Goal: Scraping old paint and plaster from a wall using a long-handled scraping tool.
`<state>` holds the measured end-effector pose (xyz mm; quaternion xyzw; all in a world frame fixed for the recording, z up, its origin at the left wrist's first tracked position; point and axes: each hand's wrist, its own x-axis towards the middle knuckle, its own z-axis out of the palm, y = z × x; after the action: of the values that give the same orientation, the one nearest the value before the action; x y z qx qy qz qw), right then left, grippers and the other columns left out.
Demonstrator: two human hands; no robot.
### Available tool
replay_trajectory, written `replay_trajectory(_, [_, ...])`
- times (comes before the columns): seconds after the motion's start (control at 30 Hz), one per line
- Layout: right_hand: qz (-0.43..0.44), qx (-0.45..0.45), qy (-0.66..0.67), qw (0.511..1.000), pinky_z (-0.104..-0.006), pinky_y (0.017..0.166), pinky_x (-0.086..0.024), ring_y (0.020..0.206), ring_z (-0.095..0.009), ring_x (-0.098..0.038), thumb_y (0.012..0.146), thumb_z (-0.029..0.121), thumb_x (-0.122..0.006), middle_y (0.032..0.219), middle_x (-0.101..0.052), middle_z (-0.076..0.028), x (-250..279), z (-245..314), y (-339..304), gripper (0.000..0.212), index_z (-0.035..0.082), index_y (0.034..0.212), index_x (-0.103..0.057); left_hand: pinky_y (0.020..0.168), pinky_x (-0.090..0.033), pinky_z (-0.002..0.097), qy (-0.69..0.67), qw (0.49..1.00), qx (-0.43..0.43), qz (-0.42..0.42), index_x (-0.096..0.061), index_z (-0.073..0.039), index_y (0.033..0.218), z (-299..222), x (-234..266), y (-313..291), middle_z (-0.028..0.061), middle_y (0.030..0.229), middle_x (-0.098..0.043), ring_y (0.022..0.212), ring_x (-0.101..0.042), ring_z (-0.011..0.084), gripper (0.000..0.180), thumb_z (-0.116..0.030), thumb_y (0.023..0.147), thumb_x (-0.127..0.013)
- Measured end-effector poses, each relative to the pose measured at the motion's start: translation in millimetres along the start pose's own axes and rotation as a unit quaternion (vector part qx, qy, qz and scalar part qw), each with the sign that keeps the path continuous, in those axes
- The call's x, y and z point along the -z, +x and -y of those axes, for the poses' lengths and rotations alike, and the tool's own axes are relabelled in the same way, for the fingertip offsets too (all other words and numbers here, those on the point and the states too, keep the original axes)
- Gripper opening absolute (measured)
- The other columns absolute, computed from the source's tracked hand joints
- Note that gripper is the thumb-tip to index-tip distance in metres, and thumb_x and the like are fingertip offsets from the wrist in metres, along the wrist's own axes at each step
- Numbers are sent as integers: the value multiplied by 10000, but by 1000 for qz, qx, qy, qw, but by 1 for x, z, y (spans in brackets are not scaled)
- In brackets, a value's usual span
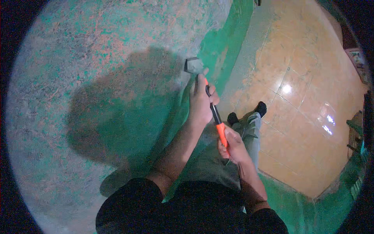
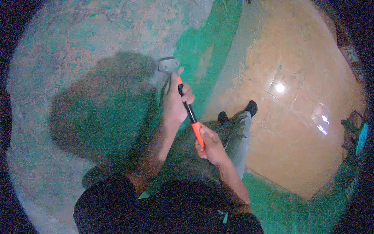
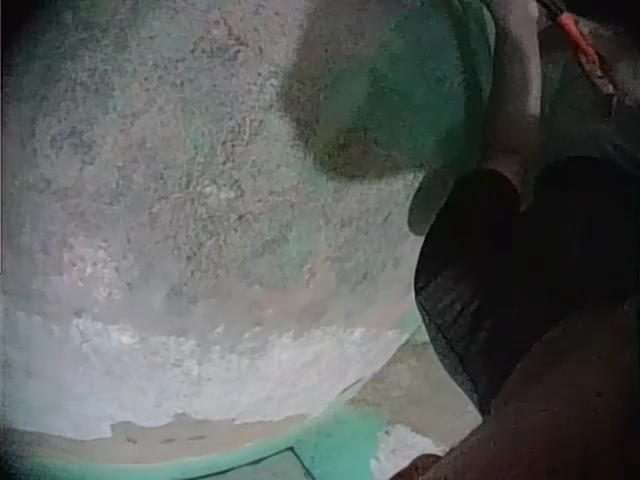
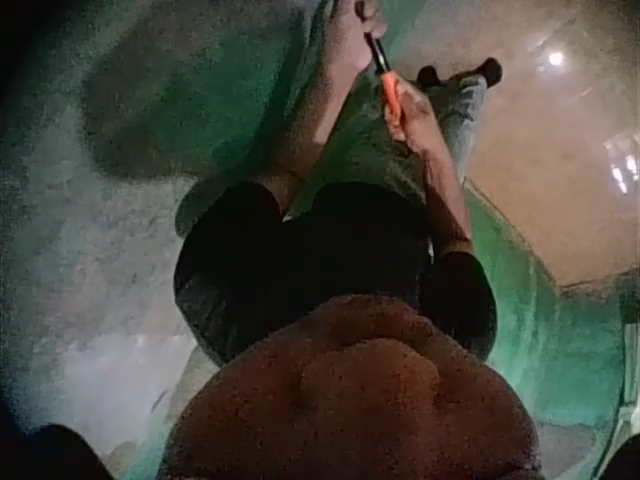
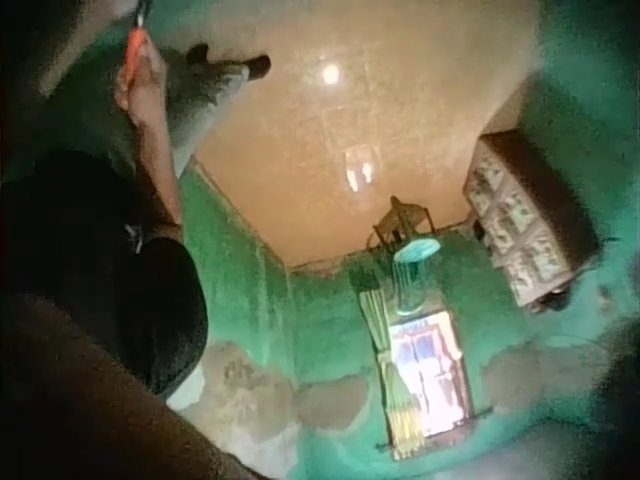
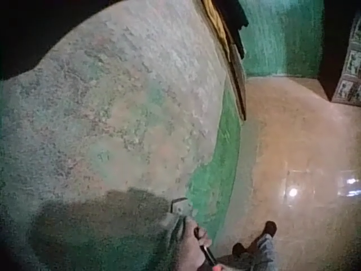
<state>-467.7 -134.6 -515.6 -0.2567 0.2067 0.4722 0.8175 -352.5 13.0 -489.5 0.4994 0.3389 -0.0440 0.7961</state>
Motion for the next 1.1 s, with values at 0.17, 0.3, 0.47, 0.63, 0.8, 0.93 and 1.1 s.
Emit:
replay_trajectory(0.17, [-3,-19,8,1000,-241,349,-282,403,-103,-380,1025,440,-425,580,-452,-22,-1,-23,-15,482,125,1390,-424,448,-314,246,-23,999,28,-14,-422,-140,1377,7,18,-26,-34,650,-408,471,-346,73,472,-446,1019,-455])
replay_trajectory(0.3, [20,3,-13,1000,-243,351,-282,393,-99,-362,1032,428,-412,571,-446,-20,-8,-17,-8,476,115,1391,-412,455,-299,235,-14,999,16,25,-423,-133,1376,0,19,-13,-26,675,-403,484,-336,66,480,-455,1020,-445])
replay_trajectory(0.47, [20,0,0,1000,-239,358,-288,408,-91,-373,1039,413,-399,588,-447,-10,0,-4,-4,457,116,1385,-426,461,-307,238,-14,1000,7,16,-409,-129,1400,1,8,-4,-29,692,-409,497,-345,69,502,-452,1018,-454])
replay_trajectory(0.63, [18,7,-55,998,-250,348,-280,375,-106,-368,1038,399,-397,550,-432,-16,-9,-17,-12,426,114,1353,-436,463,-324,241,-42,999,28,8,-416,-131,1399,3,28,-14,-23,689,-412,502,-349,71,499,-450,1018,-456])
replay_trajectory(0.8, [-8,17,-26,999,-230,363,-302,417,-75,-396,1032,461,-399,590,-471,3,3,4,5,500,114,1390,-437,462,-323,239,-7,999,13,30,-442,-146,1361,1,2,9,-25,692,-411,505,-354,72,459,-450,1017,-460])
replay_trajectory(0.93, [12,-11,-29,999,-233,369,-319,431,-81,-411,1039,434,-395,598,-478,-1,-8,-16,-13,497,128,1431,-410,465,-323,240,-28,999,25,14,-443,-144,1355,1,24,-17,-21,694,-414,506,-347,70,466,-454,1008,-479])
replay_trajectory(1.1, [-11,21,-21,1000,-234,369,-319,419,-95,-412,1044,393,-376,591,-472,-6,1,15,19,410,102,1316,-474,464,-318,237,5,999,-1,44,-443,-140,1360,-8,-8,15,-27,692,-403,507,-338,65,474,-451,1004,-489])
